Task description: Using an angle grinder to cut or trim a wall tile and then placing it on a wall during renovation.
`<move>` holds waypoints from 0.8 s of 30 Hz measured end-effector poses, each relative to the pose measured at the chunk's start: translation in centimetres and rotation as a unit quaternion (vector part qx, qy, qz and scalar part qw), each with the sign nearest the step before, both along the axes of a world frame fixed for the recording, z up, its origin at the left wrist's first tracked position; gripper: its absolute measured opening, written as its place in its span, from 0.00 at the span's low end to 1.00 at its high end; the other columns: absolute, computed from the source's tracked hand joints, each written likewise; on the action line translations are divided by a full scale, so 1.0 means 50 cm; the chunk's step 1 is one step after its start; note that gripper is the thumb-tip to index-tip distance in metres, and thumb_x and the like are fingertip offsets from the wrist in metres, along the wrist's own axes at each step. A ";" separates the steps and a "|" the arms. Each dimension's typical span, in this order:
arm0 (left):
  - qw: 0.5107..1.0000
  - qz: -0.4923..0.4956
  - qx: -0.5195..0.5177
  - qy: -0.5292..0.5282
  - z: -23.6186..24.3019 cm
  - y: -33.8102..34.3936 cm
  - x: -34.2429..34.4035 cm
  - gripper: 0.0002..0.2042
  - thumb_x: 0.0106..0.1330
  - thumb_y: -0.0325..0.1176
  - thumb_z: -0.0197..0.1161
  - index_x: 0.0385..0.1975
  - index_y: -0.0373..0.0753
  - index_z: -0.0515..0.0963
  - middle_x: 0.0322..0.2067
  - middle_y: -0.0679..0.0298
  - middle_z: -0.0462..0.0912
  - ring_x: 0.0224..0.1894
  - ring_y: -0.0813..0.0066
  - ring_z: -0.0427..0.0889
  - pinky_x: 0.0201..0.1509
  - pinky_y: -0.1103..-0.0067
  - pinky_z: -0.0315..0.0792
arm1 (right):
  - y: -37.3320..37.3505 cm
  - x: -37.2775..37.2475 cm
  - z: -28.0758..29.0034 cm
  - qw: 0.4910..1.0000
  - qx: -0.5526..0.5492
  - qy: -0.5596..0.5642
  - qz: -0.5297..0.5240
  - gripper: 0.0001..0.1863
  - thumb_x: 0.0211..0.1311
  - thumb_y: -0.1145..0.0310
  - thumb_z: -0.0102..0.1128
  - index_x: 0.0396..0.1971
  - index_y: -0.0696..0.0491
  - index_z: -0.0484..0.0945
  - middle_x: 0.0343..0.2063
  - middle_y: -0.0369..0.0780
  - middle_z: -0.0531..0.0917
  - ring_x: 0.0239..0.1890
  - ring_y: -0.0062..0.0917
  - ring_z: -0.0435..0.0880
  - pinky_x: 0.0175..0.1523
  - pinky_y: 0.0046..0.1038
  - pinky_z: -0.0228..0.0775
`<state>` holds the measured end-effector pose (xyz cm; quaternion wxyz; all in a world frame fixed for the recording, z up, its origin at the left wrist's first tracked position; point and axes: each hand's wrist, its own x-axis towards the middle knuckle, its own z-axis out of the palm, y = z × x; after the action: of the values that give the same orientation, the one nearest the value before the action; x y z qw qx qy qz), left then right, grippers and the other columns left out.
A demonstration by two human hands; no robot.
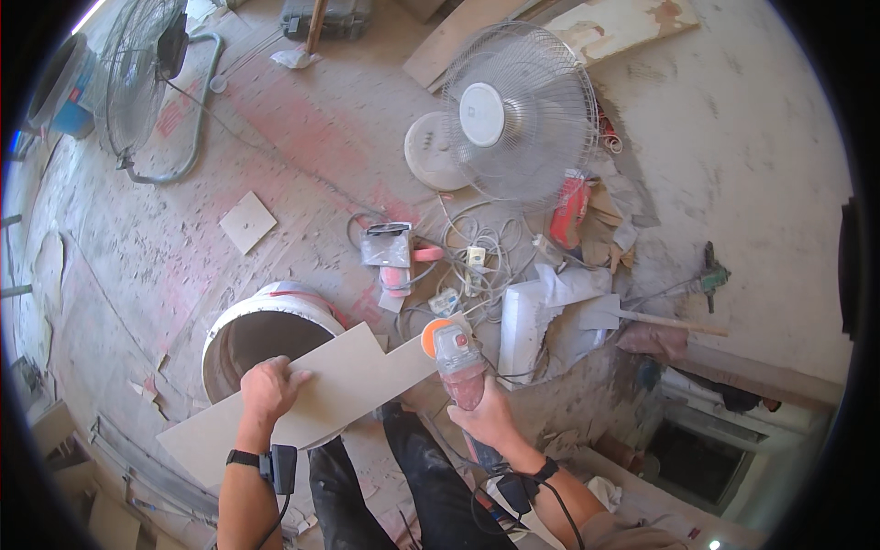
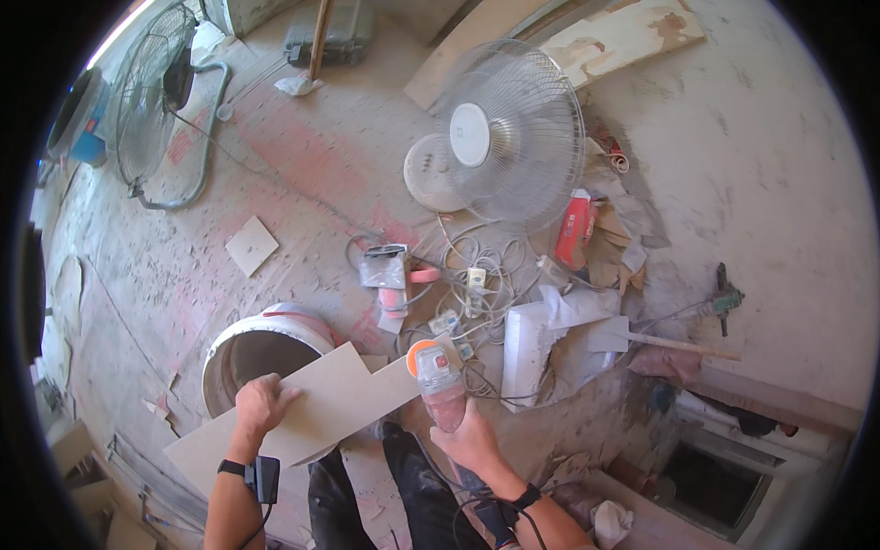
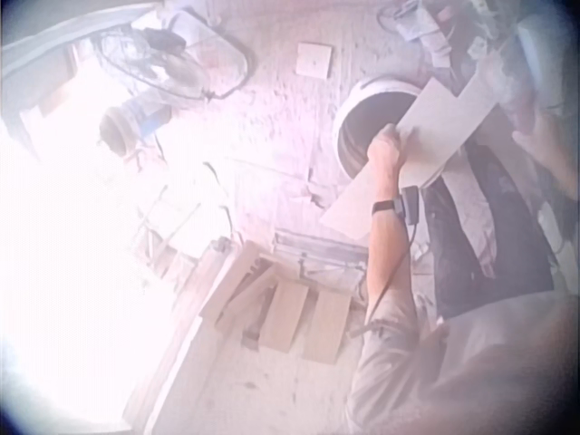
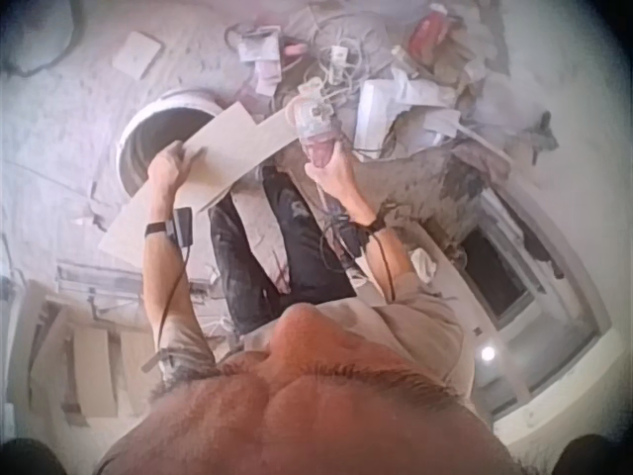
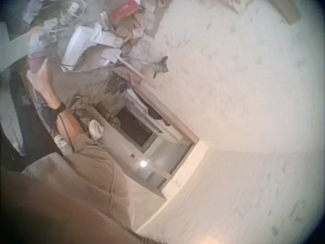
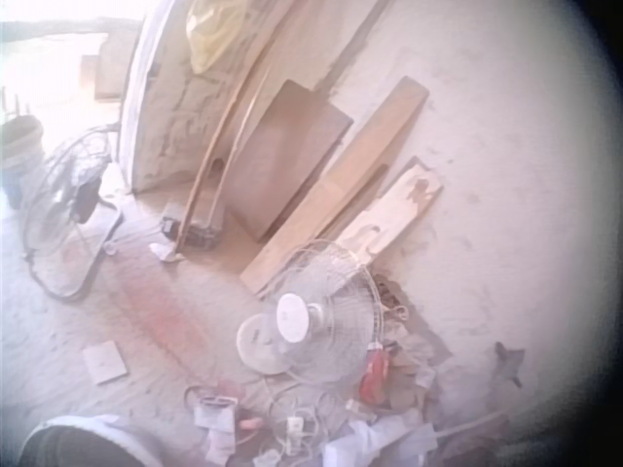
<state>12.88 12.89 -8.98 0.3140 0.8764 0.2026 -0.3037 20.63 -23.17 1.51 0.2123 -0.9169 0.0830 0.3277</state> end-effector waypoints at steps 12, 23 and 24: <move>1.000 -0.001 0.001 0.019 0.007 0.003 0.004 0.23 0.61 0.56 0.68 0.27 0.38 0.80 0.30 0.55 0.85 0.38 0.51 0.85 0.41 0.60 0.77 | 0.033 -0.028 -0.004 1.000 -0.002 -0.006 0.001 0.36 0.45 0.55 0.74 0.47 0.65 0.68 0.38 0.61 0.83 0.43 0.58 0.84 0.48 0.49 0.77; 1.000 -0.006 -0.014 0.004 -0.002 0.004 0.003 0.24 0.61 0.58 0.68 0.27 0.39 0.80 0.29 0.55 0.85 0.38 0.51 0.85 0.41 0.60 0.77 | 0.020 0.005 -0.007 0.998 -0.012 -0.041 -0.035 0.37 0.44 0.55 0.74 0.48 0.63 0.68 0.38 0.59 0.84 0.44 0.56 0.84 0.49 0.48 0.77; 1.000 -0.004 -0.016 0.002 -0.001 0.003 0.004 0.24 0.61 0.58 0.68 0.27 0.39 0.80 0.29 0.56 0.85 0.38 0.51 0.85 0.41 0.60 0.77 | 0.021 -0.001 -0.006 0.999 -0.011 -0.040 -0.036 0.37 0.44 0.55 0.74 0.48 0.63 0.68 0.38 0.59 0.84 0.44 0.56 0.84 0.49 0.48 0.77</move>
<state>13.06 13.05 -9.03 0.3263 0.8715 0.1946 -0.3101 20.60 -22.11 1.20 0.2171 -0.9278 0.1106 0.2825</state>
